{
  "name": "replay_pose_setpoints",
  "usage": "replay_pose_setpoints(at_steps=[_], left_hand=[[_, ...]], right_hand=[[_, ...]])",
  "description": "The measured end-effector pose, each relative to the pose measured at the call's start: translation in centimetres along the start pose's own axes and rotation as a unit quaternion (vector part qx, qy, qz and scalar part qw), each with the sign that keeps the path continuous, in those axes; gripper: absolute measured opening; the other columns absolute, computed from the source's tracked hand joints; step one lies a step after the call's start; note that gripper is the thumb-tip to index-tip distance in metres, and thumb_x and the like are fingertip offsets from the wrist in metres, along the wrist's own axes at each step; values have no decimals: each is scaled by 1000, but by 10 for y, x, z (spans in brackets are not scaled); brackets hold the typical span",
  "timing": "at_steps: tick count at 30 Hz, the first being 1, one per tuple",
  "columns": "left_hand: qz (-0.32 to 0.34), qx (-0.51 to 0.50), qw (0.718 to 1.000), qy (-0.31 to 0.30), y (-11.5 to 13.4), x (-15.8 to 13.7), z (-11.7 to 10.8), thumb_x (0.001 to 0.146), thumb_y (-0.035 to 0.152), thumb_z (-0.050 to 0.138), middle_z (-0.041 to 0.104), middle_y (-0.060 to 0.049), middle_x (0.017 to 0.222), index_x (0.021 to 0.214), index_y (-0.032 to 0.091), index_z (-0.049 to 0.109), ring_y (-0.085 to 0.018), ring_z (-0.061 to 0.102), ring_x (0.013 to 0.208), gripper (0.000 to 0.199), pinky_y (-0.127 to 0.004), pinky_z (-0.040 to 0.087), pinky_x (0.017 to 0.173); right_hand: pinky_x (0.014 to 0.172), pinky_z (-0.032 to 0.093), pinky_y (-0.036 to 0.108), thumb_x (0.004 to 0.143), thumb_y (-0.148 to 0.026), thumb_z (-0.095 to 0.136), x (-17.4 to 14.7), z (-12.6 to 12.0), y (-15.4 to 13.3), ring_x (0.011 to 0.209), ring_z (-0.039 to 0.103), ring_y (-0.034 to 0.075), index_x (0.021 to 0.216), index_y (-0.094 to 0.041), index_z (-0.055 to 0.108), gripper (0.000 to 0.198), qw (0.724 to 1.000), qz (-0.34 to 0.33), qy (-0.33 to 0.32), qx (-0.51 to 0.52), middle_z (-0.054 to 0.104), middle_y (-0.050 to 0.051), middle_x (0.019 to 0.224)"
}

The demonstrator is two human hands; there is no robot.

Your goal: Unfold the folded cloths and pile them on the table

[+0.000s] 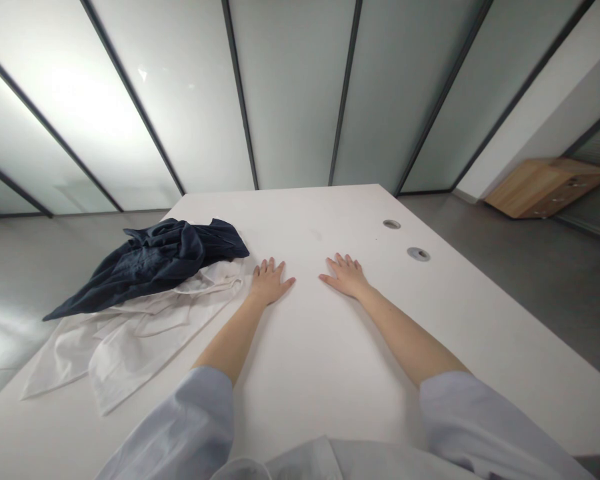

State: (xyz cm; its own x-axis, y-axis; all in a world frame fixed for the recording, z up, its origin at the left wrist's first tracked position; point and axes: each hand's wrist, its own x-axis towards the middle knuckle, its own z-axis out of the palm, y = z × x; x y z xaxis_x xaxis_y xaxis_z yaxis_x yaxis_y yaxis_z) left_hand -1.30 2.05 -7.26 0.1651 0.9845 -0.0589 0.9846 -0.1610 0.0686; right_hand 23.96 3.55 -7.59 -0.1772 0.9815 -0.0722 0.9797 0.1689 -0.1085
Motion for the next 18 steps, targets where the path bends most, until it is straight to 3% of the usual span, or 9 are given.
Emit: replay_pose_setpoints(at_steps=[18], left_hand=[[2,9,1000,12,0,0,1,90,69,26,22,-11,160,152,25,30,-34,18,146,75,-51,19,115]], right_hand=[[113,17,55,89,-71,31,-2,-4,-2,144,20,39,151,-23,33,78,1000,3,-7,-6,23,14,159]])
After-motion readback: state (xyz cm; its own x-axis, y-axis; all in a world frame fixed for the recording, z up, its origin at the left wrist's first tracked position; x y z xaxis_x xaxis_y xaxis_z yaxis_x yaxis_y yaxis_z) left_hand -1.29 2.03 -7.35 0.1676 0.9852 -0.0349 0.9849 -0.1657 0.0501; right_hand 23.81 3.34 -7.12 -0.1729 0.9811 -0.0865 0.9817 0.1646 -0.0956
